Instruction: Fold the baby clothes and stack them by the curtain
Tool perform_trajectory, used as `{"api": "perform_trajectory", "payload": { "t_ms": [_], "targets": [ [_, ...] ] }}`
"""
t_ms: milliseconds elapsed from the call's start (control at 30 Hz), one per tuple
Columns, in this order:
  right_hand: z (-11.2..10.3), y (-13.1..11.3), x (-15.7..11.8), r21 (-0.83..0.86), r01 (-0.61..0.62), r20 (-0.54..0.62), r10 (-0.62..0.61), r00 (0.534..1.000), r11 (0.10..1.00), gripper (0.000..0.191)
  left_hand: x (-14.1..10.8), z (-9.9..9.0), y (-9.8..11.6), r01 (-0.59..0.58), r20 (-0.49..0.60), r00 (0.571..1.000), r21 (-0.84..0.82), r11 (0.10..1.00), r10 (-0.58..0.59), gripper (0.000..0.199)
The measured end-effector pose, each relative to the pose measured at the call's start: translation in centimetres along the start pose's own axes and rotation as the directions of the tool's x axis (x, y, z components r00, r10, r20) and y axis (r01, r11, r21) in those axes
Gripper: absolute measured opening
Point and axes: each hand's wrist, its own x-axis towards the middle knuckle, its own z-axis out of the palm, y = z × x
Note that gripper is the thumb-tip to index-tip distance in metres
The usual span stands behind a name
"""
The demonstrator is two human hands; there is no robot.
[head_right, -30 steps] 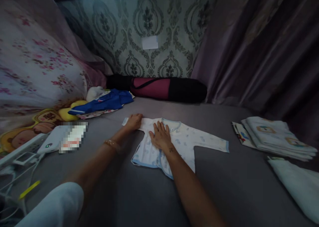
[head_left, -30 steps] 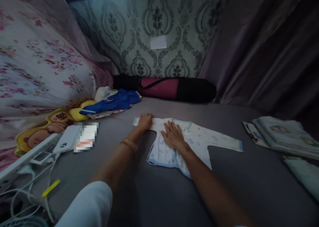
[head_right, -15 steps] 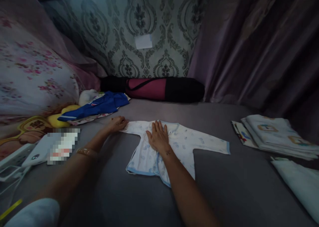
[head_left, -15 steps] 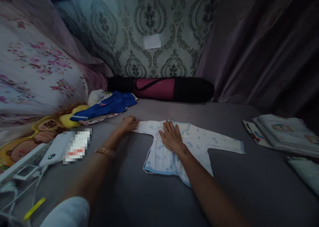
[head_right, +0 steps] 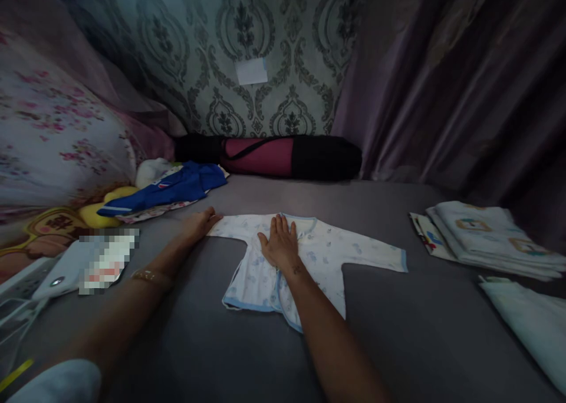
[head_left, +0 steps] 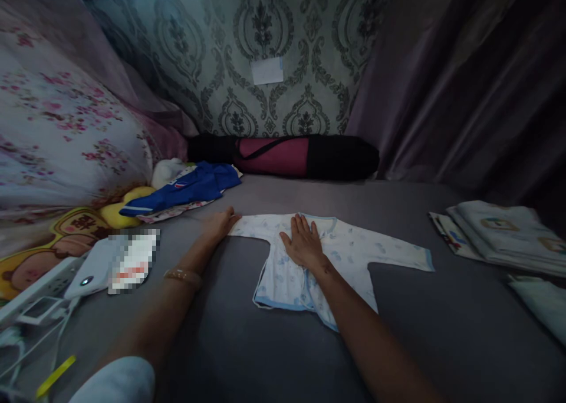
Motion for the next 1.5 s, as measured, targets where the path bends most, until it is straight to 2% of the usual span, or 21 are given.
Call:
{"api": "perform_trajectory", "payload": {
  "t_ms": [200, 300, 333, 400, 467, 500, 567, 700, 900, 1000, 1100, 1367, 1433, 1500],
  "targets": [
    [0.1, 0.1, 0.0, 0.007, 0.004, 0.01, -0.004, 1.0, 1.0, 0.073, -0.1, -0.4, 1.1, 0.078, 0.042, 0.996, 0.062, 0.995, -0.08, 0.049],
    [-0.1, 0.1, 0.0, 0.013, 0.012, 0.012, -0.012, 1.0, 1.0, 0.073, -0.4, -0.6, 2.7, 0.071, -0.078, 0.995, 0.096, 0.993, -0.064, 0.042],
    [-0.1, 0.1, -0.1, 0.012, 0.013, 0.011, -0.013, 1.0, 1.0, 0.072, -0.6, -0.5, 3.5, 0.022, -0.132, 0.991, 0.102, 0.995, -0.008, 0.04],
    [-0.1, 0.1, 0.0, 0.006, 0.012, 0.007, -0.012, 1.0, 1.0, 0.07, -1.0, 0.1, 5.5, -0.189, -0.187, 0.961, 0.097, 0.977, 0.204, 0.04],
    [0.1, 0.1, 0.0, -0.003, 0.011, -0.008, -0.011, 1.0, 1.0, 0.067, -1.6, 1.0, 7.6, -0.458, -0.144, 0.875, 0.057, 0.887, 0.462, 0.044],
    [0.2, 0.1, 0.1, -0.008, 0.012, -0.02, -0.012, 1.0, 1.0, 0.065, -1.9, 1.6, 8.4, -0.537, -0.108, 0.836, 0.03, 0.843, 0.537, 0.048],
    [0.4, 0.1, 0.1, -0.016, 0.014, -0.037, -0.015, 0.999, 1.0, 0.063, -2.5, 2.6, 9.5, -0.569, -0.041, 0.822, -0.02, 0.822, 0.568, 0.055],
    [0.5, 0.1, 0.1, -0.026, 0.016, -0.04, -0.018, 0.999, 1.0, 0.063, -3.2, 3.2, 9.0, -0.476, 0.022, 0.878, -0.06, 0.877, 0.478, 0.063],
    [0.1, 0.0, 0.0, -0.017, 0.02, -0.034, -0.02, 0.999, 1.0, 0.064, -3.1, 2.5, 4.5, -0.266, 0.042, 0.963, 0.016, 0.964, 0.265, 0.067],
    [0.0, 0.0, -0.1, -0.019, 0.021, -0.038, -0.021, 0.999, 1.0, 0.063, -3.0, 2.5, 2.4, -0.169, 0.051, 0.985, 0.047, 0.985, 0.166, 0.067],
    [0.1, 0.0, -0.2, -0.023, 0.018, -0.037, -0.019, 0.999, 1.0, 0.063, -2.9, 2.5, 1.3, -0.119, 0.059, 0.991, 0.038, 0.992, 0.117, 0.067],
    [0.3, 0.2, -0.1, 0.063, 0.046, -0.063, -0.042, 0.997, 0.997, 0.061, -2.9, 2.3, 1.4, -0.098, 0.075, 0.993, 0.042, 0.994, 0.095, 0.065],
    [-0.3, 0.3, 0.0, 0.179, 0.062, -0.071, -0.05, 0.996, 0.982, 0.059, -2.9, 1.9, 1.8, -0.092, 0.094, 0.992, 0.06, 0.994, 0.086, 0.065],
    [-1.3, 0.8, 0.2, 0.375, 0.043, -0.058, -0.023, 0.998, 0.926, 0.058, -3.0, 1.4, 2.7, -0.069, 0.067, 0.996, 0.092, 0.993, 0.063, 0.063]
  ]
}}
